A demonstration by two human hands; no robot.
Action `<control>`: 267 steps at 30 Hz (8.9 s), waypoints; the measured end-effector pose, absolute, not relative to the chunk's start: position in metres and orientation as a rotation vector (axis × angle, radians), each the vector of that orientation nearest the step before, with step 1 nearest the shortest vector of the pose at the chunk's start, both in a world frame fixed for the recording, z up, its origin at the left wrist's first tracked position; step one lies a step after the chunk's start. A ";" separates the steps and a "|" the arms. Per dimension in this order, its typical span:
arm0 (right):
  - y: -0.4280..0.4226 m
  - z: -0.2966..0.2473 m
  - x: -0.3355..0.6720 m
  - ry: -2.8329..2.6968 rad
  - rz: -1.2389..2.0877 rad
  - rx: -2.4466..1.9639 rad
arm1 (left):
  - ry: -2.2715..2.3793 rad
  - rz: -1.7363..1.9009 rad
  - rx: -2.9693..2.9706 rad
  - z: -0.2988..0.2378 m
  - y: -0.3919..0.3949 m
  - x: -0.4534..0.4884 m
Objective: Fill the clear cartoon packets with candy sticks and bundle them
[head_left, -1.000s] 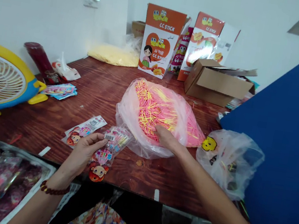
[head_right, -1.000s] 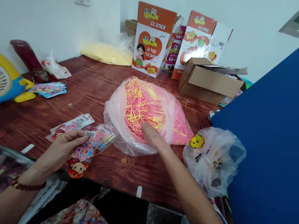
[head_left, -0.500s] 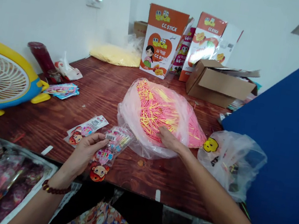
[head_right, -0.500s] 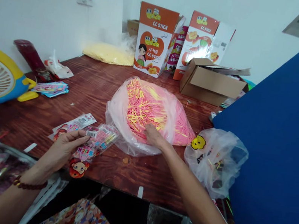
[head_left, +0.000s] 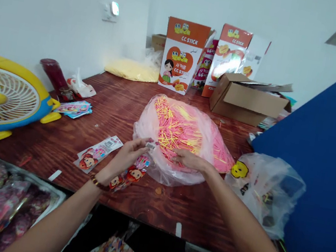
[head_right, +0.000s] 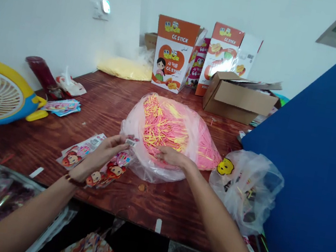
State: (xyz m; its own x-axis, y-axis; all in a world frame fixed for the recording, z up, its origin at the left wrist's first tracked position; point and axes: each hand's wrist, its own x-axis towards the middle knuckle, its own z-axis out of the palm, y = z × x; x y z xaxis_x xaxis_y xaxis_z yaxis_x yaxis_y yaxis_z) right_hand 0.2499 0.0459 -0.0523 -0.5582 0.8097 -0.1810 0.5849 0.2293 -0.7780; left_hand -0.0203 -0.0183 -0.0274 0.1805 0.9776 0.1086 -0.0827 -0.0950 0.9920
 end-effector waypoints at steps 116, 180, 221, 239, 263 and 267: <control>-0.055 -0.001 0.140 -2.151 1.039 -0.862 | 1.026 1.276 1.263 -0.052 -0.078 -0.039; -0.056 -0.071 0.082 -2.320 0.593 -1.682 | 1.782 0.783 1.918 -0.089 -0.065 -0.094; 0.018 -0.025 0.291 -1.925 0.672 -1.706 | 1.903 0.599 1.837 -0.066 0.065 -0.208; 0.017 0.014 0.219 -1.912 1.109 -1.137 | 1.260 0.697 2.006 0.042 0.022 -0.089; 0.012 -0.017 0.243 -2.222 0.808 -1.594 | 0.842 0.494 2.412 0.000 -0.006 0.004; 0.028 -0.034 0.235 -2.588 0.619 -1.768 | 0.862 0.139 2.677 -0.010 0.012 0.035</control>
State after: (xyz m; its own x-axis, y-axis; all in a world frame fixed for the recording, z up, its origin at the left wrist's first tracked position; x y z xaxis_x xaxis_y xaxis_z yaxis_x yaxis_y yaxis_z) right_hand 0.2355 0.0278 -0.0337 -0.3867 0.8857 -0.2569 0.9061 0.3131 -0.2844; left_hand 0.0351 0.0120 -0.0096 0.8128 0.5825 -0.0068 0.5510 -0.7649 0.3338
